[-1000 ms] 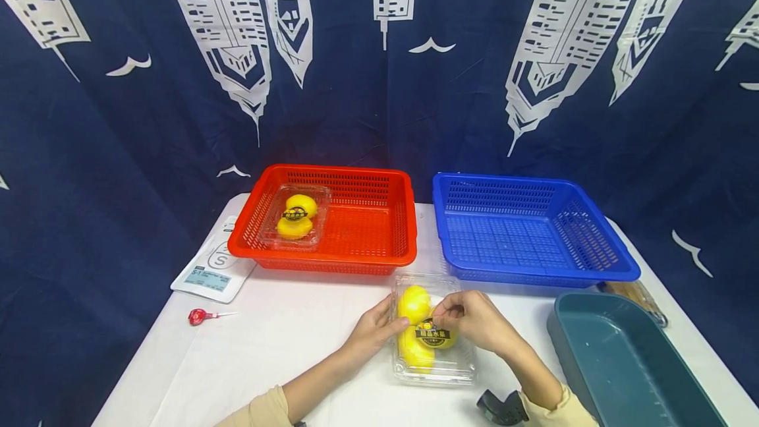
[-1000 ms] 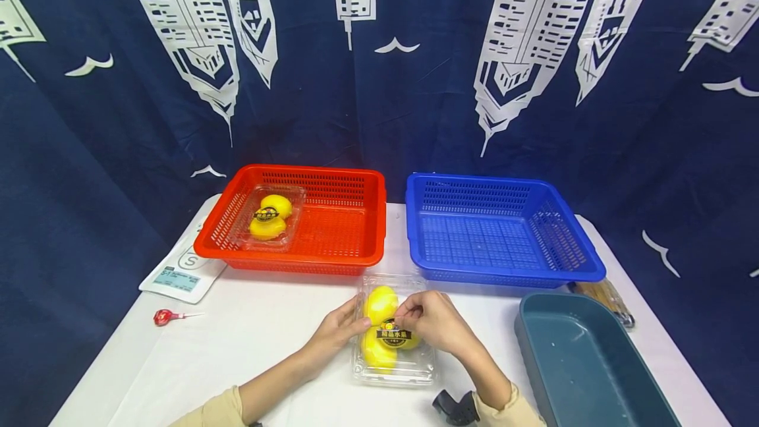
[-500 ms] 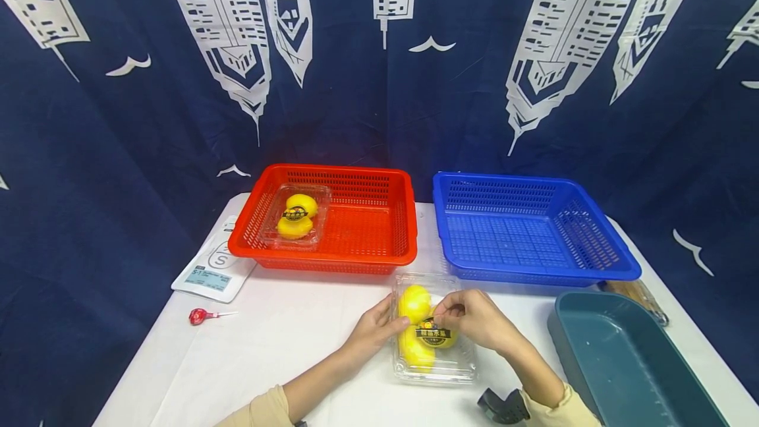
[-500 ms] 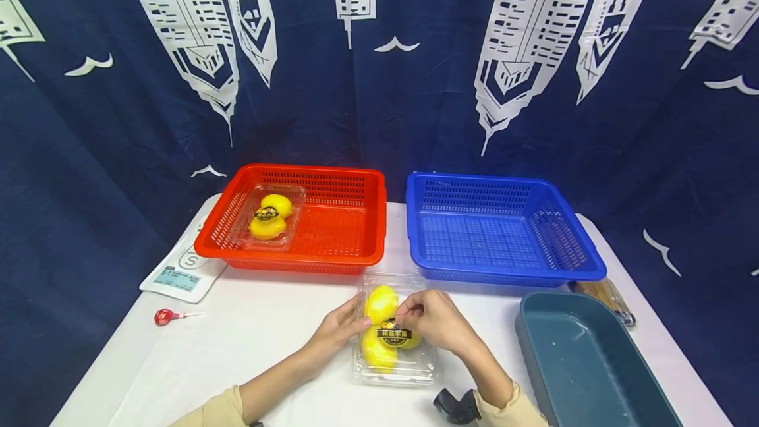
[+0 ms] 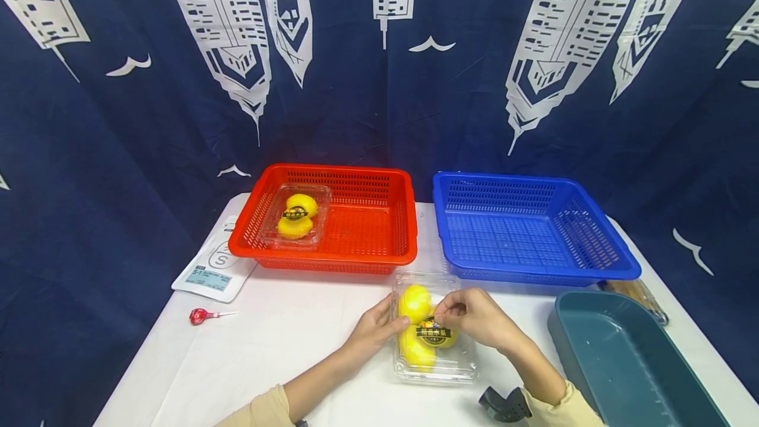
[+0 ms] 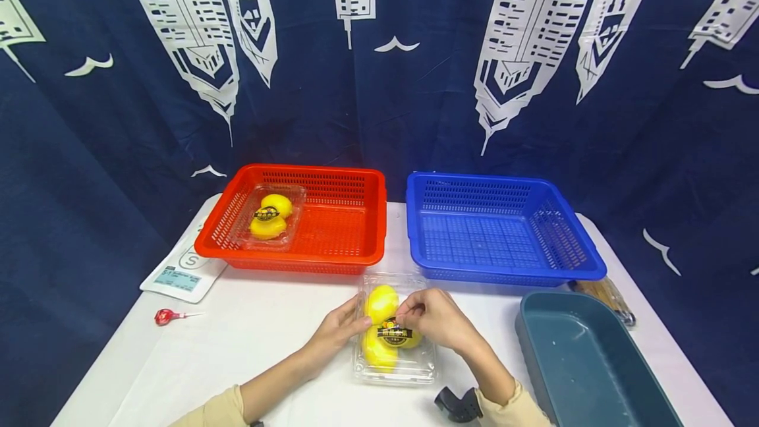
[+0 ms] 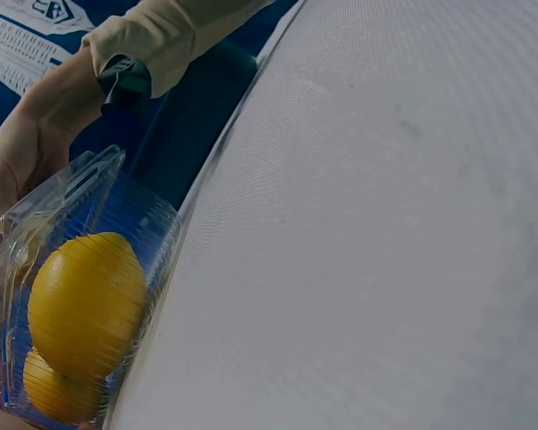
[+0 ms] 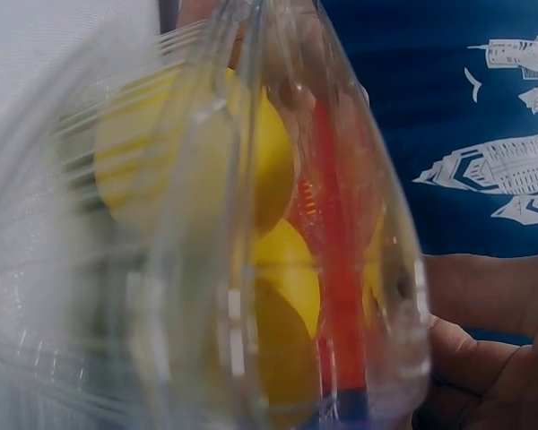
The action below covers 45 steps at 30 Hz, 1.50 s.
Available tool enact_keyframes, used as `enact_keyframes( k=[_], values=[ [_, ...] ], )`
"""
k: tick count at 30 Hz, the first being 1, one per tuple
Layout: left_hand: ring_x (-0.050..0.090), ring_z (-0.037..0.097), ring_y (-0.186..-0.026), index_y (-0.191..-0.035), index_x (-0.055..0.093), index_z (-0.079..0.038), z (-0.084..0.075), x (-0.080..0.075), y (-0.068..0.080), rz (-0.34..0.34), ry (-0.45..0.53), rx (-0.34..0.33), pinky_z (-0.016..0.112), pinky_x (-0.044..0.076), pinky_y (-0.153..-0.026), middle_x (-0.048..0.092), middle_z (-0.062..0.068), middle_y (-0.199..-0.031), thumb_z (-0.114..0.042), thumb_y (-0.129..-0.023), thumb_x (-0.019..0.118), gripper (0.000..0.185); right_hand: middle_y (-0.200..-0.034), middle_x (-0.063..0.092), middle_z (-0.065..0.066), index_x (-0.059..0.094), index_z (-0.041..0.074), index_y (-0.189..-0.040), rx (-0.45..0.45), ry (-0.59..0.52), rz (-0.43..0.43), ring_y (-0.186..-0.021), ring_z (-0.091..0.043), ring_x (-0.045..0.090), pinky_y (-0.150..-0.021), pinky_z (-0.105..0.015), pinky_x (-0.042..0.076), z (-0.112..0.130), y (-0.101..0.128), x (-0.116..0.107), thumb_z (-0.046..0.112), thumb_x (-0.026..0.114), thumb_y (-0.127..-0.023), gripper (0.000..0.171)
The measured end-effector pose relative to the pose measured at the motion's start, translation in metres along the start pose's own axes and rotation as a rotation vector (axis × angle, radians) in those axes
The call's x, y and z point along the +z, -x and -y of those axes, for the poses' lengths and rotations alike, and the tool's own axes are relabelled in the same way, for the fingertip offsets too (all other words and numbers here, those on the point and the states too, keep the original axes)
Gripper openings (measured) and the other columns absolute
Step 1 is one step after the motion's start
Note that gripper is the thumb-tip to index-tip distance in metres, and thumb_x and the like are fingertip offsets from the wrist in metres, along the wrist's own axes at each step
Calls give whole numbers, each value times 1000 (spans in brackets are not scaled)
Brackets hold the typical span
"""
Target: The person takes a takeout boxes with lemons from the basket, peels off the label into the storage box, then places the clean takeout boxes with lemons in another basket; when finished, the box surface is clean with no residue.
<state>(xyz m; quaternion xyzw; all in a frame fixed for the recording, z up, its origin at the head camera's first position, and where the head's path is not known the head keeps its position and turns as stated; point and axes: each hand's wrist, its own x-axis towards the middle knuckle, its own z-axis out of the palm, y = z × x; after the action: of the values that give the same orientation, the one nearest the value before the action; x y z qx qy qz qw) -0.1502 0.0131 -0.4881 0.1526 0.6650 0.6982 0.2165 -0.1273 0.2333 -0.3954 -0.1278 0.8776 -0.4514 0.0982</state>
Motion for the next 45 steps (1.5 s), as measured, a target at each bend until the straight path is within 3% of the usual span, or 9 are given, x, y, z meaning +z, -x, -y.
enact_keyframes(
  k=[15, 45],
  values=[
    [23, 35, -148, -153, 19, 2, 0, 0, 0, 1, 4, -3, 44, 26, -119, 20, 18, -161, -32, -95, 59, 79, -68, 55, 2, 69, -1, -84, -8, -18, 23, -60, -2, 46, -52, -17, 39, -2, 1, -2, 5, 69, -83, 7],
    [24, 34, -148, -154, 21, 0, 5, -1, -1, 4, 14, 5, 45, 25, -120, 22, 16, -161, -34, -94, 62, 80, -70, 58, -1, 68, -2, -83, 33, -11, -14, -63, -7, 49, -54, -18, 42, 1, 2, 1, 5, 69, -81, 8]
  ],
)
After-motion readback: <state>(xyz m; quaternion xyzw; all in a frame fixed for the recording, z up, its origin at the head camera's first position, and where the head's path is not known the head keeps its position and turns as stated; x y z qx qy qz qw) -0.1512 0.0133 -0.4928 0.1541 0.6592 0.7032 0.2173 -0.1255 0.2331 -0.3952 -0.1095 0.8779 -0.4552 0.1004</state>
